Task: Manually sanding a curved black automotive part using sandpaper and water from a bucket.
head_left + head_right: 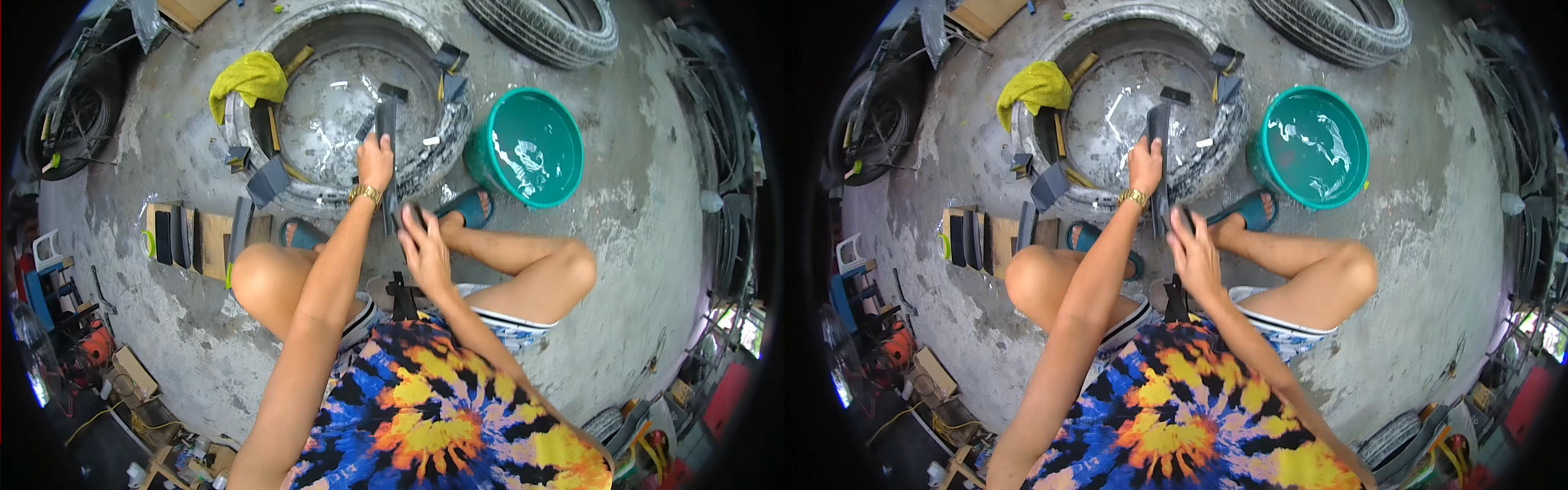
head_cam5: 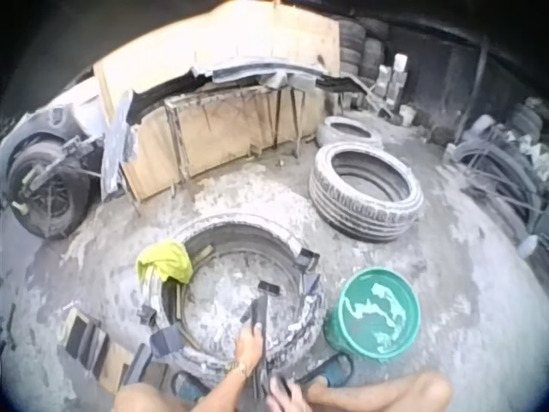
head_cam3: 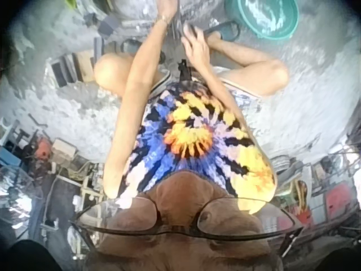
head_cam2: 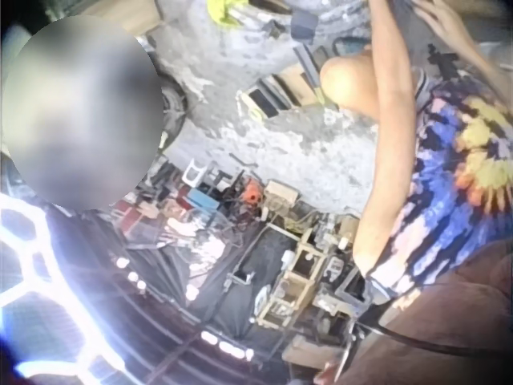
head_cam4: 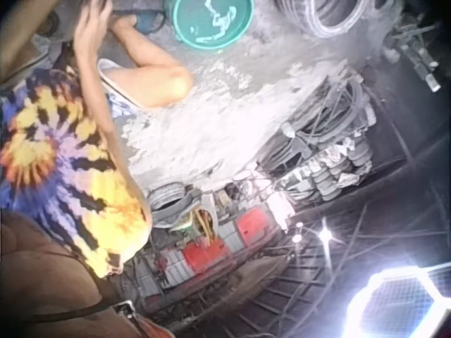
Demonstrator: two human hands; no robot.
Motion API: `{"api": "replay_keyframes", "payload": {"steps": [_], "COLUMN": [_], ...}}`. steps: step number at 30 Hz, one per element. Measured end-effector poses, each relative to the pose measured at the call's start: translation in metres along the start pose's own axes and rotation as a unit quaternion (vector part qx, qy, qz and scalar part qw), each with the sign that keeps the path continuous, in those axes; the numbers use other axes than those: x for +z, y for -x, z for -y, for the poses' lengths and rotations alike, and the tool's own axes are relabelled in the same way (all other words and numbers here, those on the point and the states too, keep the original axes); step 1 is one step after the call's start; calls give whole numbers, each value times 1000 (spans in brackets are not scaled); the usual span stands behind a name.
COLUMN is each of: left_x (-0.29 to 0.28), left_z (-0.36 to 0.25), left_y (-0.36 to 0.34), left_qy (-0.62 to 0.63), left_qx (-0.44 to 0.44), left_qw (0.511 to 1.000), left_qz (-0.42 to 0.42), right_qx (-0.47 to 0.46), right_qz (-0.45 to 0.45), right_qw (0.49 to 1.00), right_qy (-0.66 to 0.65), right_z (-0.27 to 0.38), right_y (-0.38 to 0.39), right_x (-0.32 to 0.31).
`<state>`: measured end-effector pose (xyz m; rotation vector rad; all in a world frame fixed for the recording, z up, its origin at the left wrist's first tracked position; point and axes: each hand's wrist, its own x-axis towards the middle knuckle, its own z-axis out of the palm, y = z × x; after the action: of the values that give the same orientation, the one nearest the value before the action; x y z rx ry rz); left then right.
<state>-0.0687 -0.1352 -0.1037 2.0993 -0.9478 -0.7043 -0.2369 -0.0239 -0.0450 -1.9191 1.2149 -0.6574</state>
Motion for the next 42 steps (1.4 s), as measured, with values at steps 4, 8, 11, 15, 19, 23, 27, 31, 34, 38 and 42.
{"api": "replay_keyframes", "payload": {"steps": [4,8,11,15,19,23,27,31,34,38,42], "left_x": [1,1,1,1,1,-1,2,1,2,9,4], "left_z": [7,3,-3,9,-6,1,1,0,2,12,0], "left_y": [2,-2,5,-5,3,-5,5,1,-3,-1,-2], "left_qy": [-12,-11,0,-10,-4,11,13,12,28,0,0], "left_qx": [-7,1,8,30,24,-12,26,-17,-14,-8,-8], "left_qw": [1000,1000,1000,999,1000,1000,1000,1000,999,1000,1000], "left_qz": [11,9,-1,-33,-3,-3,-12,16,13,-17,8], "right_qx": [15,-3,34,11,4,34,-19,-21,30,1,12], "right_qz": [-5,0,-3,22,-26,34,34,68,17,55,26], "right_qw": [1000,1000,999,1000,1000,998,999,997,999,998,999], "right_qy": [8,-7,-13,-15,-15,-29,-4,8,13,-12,40], "right_z": [5,-2,2,-1,-7,-6,-12,3,12,8,12], "right_y": [6,10,-7,30,-32,-55,-18,4,-29,23,-28], "right_x": [3,1,2,2,0,-17,-8,-9,0,-5,2]}}
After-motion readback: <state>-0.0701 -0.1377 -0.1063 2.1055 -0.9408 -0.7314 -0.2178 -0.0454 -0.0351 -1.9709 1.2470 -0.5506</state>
